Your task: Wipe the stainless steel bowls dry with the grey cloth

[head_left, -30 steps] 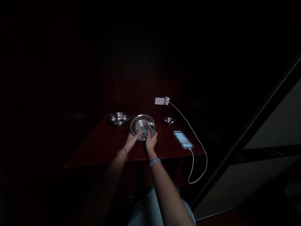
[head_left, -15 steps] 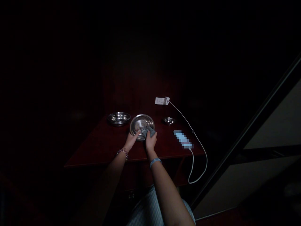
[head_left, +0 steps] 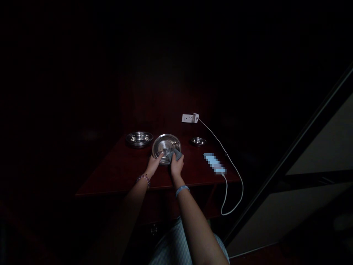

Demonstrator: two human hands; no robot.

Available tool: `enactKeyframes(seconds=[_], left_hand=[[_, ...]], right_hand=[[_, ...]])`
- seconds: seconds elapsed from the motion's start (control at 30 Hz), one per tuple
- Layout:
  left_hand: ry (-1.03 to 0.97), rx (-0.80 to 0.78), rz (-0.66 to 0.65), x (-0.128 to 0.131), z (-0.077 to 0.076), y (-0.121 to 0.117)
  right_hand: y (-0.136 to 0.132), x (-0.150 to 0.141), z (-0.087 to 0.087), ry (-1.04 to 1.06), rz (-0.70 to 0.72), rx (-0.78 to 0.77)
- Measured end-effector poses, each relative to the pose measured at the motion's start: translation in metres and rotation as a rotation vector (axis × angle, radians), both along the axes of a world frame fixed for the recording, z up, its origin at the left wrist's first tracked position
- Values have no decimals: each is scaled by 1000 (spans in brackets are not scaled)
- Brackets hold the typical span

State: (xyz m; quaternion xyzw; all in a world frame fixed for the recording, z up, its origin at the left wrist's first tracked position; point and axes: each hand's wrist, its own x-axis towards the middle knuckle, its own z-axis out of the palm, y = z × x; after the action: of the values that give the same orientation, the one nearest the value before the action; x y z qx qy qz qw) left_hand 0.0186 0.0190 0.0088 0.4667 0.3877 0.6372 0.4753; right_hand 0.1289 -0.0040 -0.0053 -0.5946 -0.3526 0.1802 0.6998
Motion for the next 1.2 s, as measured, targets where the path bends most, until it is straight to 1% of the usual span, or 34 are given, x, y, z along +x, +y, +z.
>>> enactKeyframes(seconds=[0.17,0.5,0.87,1.2], left_hand=[[8,7,4,0,-1,1],[12,2,15,0,1,-1],[9,11,5,0,0,-1],[6,-3,3,0,2,-3]], right_hand=[[0,1,-1,-3,-6,26],[1,0,0,-2,-17,3],[-2,1,2,4,34,-20],[-1,-1,2,-9,-18,-30]])
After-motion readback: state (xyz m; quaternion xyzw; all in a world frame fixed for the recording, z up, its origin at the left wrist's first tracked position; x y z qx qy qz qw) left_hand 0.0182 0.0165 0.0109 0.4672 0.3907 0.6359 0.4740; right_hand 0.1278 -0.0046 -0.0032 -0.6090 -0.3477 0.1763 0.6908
